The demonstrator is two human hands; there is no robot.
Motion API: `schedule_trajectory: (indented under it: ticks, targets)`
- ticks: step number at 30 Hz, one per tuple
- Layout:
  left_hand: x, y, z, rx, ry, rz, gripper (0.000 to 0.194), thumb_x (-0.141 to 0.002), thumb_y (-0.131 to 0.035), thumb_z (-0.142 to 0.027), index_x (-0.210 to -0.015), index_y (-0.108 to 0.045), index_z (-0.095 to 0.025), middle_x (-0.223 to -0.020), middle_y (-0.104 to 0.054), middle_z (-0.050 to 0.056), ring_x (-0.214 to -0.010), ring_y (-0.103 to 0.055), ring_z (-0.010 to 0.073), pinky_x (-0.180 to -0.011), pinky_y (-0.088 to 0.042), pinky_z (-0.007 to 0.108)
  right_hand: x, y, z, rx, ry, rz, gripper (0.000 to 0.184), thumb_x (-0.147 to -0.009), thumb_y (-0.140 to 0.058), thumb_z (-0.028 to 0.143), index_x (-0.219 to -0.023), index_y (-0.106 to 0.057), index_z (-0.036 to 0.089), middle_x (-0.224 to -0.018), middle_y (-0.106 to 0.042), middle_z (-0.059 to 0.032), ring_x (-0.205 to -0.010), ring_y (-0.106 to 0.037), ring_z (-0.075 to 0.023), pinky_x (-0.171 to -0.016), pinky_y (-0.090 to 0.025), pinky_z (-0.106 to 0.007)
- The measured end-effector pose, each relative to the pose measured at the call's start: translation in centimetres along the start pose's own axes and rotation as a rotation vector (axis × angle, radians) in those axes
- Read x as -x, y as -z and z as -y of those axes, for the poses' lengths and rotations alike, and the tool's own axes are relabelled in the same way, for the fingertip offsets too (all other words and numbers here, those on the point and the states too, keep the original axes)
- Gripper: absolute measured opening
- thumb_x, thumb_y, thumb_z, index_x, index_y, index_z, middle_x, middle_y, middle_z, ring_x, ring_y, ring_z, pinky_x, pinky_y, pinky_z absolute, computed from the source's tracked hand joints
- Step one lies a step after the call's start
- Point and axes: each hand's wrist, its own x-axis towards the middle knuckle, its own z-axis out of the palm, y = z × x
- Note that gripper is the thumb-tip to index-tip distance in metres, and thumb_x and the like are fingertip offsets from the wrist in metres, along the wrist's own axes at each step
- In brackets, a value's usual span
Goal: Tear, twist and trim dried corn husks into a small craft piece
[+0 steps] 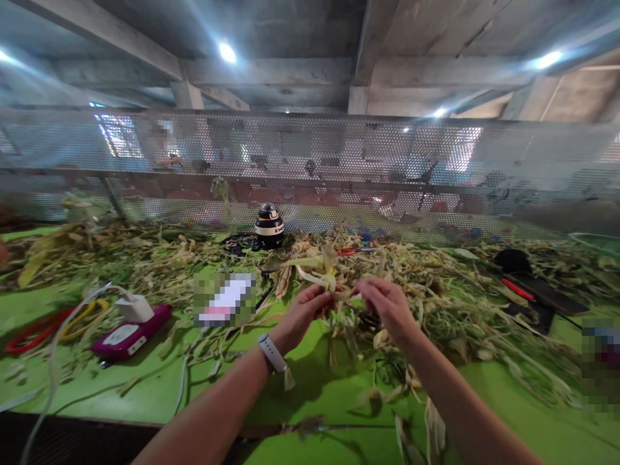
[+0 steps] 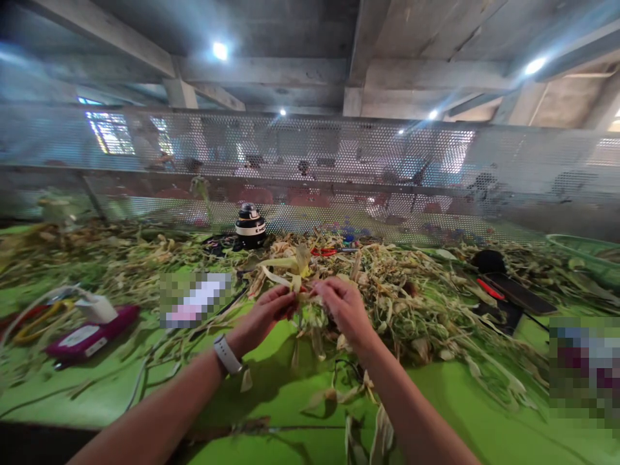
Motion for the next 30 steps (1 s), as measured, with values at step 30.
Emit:
schedule_trajectory:
  ticks: [30]
  targets:
    - [0.2, -1.0, 0.4, -0.133, 0.045, 0.005, 0.044, -0.064, -0.065, -0.056, -0.053, -0.051, -0.015, -0.041, -0.037, -0.007, -0.04, -0.027, 0.0052, -0.043, -0.017, 0.023, -1.2, -1.5, -3.3, -0.035, -0.056, -0.187, 0.033, -0.071, -0.059, 0.051, -0.067, -0.06, 0.018, -0.059, -0.054, 0.001, -0.055, -0.046, -0.0131, -0.053, -0.036, -0.026]
